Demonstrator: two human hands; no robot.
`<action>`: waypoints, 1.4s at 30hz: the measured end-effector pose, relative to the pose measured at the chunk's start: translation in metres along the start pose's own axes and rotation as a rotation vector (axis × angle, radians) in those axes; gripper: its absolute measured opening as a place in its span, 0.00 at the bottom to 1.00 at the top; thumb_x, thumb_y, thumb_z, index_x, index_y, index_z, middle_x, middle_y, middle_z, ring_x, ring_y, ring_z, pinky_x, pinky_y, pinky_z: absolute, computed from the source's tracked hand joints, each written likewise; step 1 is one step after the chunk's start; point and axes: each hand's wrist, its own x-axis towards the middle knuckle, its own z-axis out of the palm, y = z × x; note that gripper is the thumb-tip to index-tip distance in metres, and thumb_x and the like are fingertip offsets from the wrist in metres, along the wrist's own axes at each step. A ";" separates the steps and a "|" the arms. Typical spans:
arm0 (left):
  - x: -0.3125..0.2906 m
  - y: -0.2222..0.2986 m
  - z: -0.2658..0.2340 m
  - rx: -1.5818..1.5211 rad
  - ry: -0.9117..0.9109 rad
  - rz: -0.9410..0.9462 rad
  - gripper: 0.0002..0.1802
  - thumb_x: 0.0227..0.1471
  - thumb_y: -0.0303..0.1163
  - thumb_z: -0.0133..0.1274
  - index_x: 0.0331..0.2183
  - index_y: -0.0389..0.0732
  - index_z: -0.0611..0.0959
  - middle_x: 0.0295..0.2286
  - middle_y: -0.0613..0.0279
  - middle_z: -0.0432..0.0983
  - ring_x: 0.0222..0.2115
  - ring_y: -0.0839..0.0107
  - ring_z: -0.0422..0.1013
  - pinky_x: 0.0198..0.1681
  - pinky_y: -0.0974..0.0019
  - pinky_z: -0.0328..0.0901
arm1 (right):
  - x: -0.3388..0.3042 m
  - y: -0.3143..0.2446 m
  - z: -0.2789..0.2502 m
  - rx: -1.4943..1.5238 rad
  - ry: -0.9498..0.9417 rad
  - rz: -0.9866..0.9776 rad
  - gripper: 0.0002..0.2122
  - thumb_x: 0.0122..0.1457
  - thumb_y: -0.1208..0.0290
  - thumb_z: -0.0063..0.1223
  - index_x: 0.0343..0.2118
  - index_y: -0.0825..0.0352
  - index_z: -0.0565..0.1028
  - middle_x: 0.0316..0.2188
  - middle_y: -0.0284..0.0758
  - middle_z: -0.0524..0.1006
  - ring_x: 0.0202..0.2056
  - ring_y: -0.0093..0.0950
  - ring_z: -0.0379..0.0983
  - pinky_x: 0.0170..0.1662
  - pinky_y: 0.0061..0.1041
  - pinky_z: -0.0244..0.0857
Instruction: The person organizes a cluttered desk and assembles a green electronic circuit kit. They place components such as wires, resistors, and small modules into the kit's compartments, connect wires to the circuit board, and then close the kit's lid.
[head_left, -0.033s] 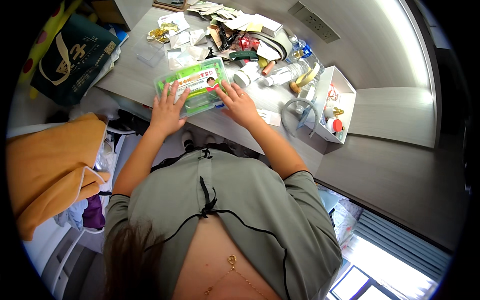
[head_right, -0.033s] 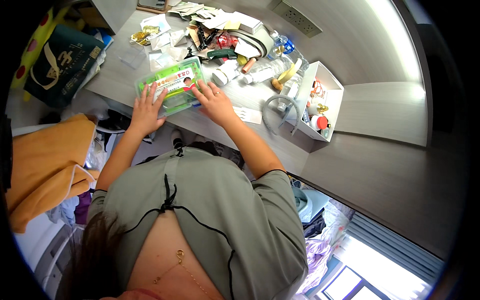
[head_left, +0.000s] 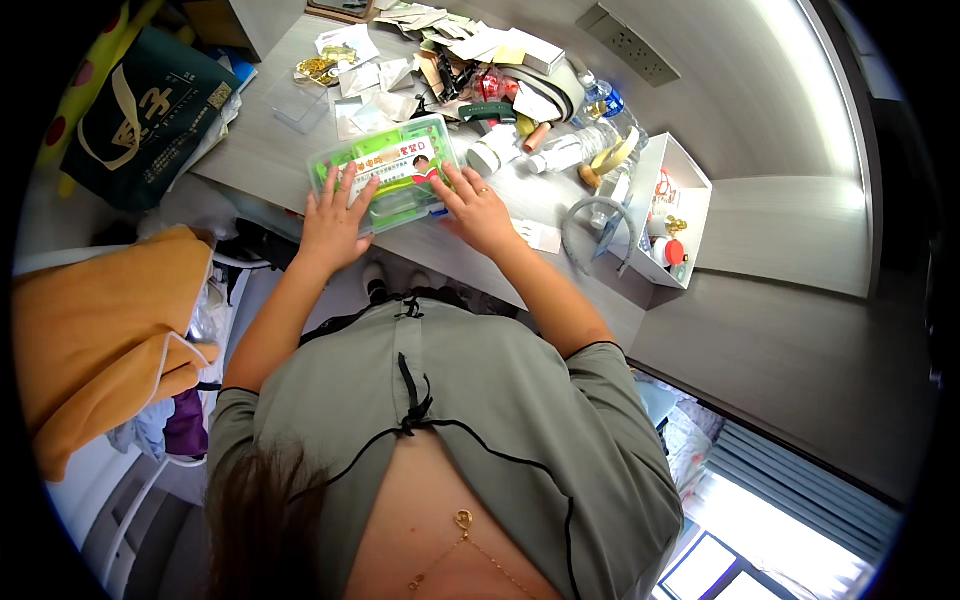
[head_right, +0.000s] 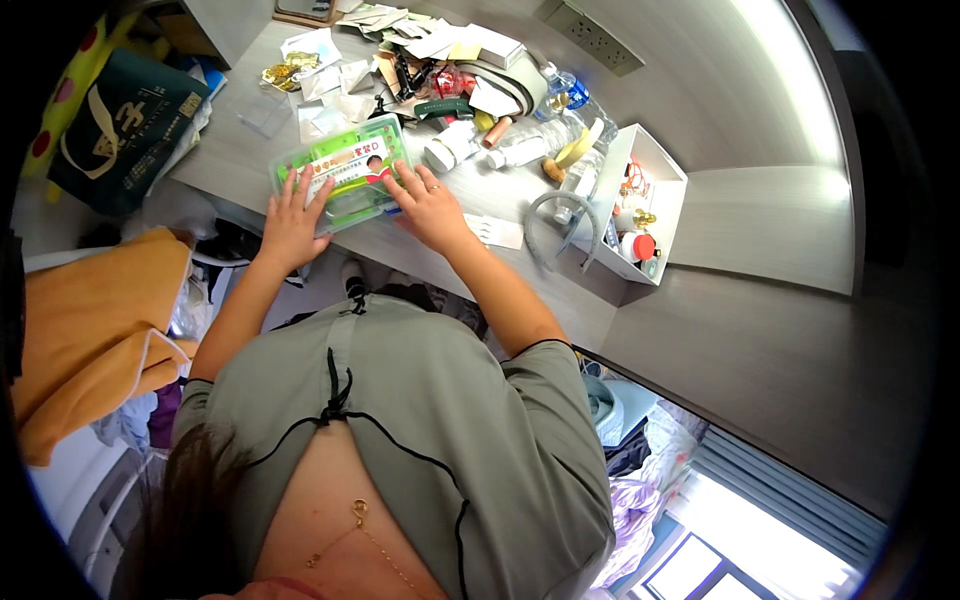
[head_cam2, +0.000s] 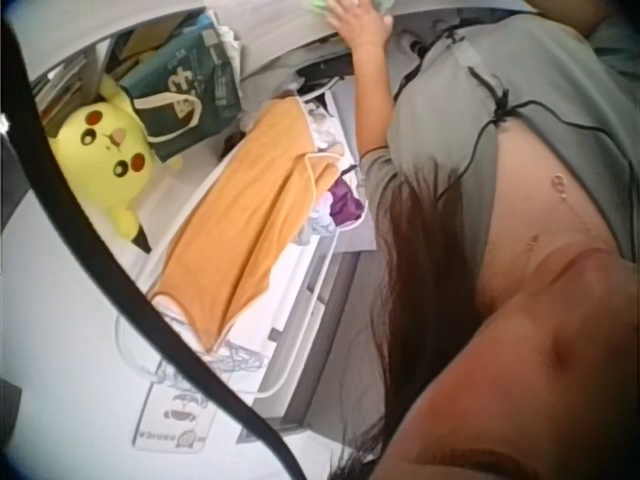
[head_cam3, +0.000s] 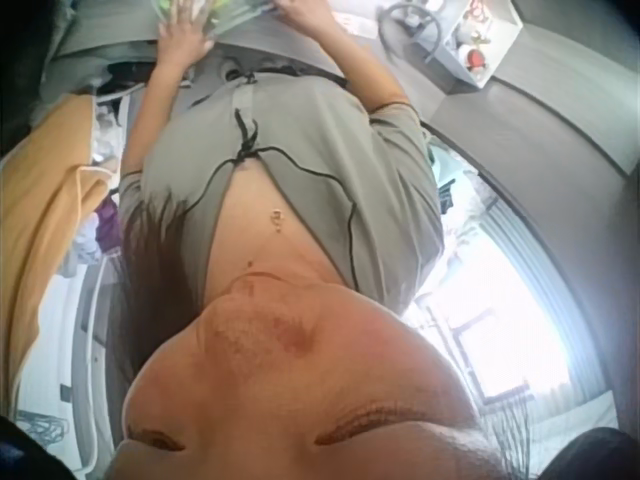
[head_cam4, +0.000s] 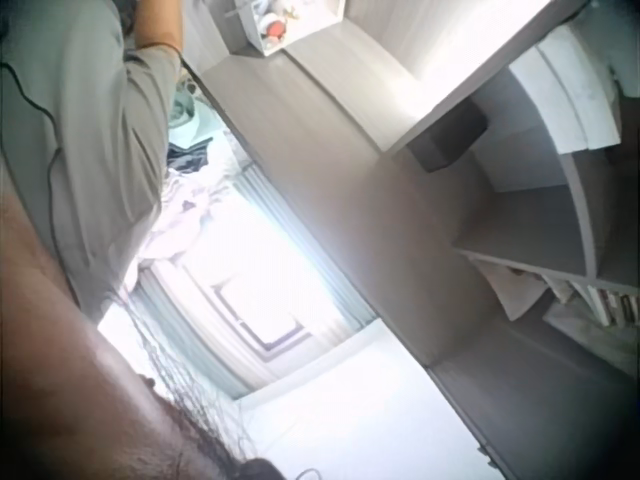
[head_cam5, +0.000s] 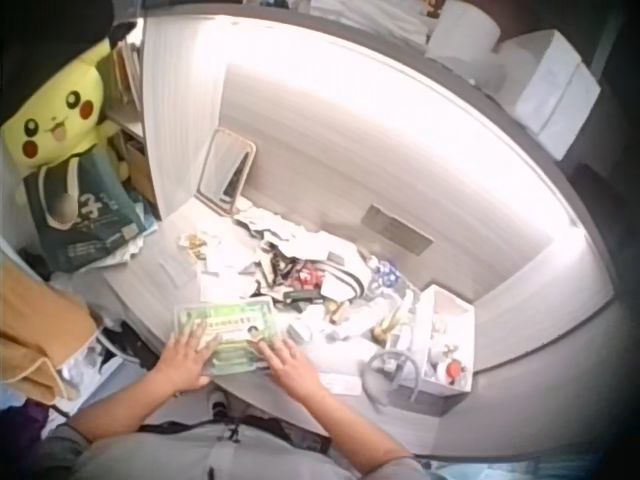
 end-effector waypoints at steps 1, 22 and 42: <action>0.001 0.002 -0.002 0.005 -0.013 -0.002 0.55 0.38 0.48 0.67 0.64 0.64 0.56 0.66 0.57 0.42 0.66 0.50 0.41 0.57 0.34 0.53 | -0.001 0.002 0.006 0.000 0.040 0.004 0.38 0.44 0.63 0.67 0.61 0.54 0.63 0.62 0.35 0.62 0.57 0.42 0.61 0.57 0.37 0.62; 0.001 0.004 -0.006 0.030 -0.082 -0.017 0.55 0.40 0.50 0.66 0.65 0.61 0.54 0.66 0.55 0.39 0.66 0.50 0.39 0.57 0.35 0.53 | 0.009 0.030 0.008 0.432 0.059 -0.071 0.26 0.48 0.68 0.67 0.52 0.53 0.75 0.58 0.35 0.67 0.52 0.46 0.61 0.54 0.39 0.61; 0.000 0.004 -0.001 0.025 -0.058 -0.022 0.57 0.38 0.43 0.67 0.65 0.63 0.53 0.66 0.57 0.38 0.66 0.51 0.38 0.57 0.35 0.54 | 0.001 0.019 0.020 0.428 0.175 -0.035 0.23 0.49 0.71 0.64 0.51 0.57 0.74 0.58 0.35 0.68 0.51 0.47 0.62 0.56 0.41 0.60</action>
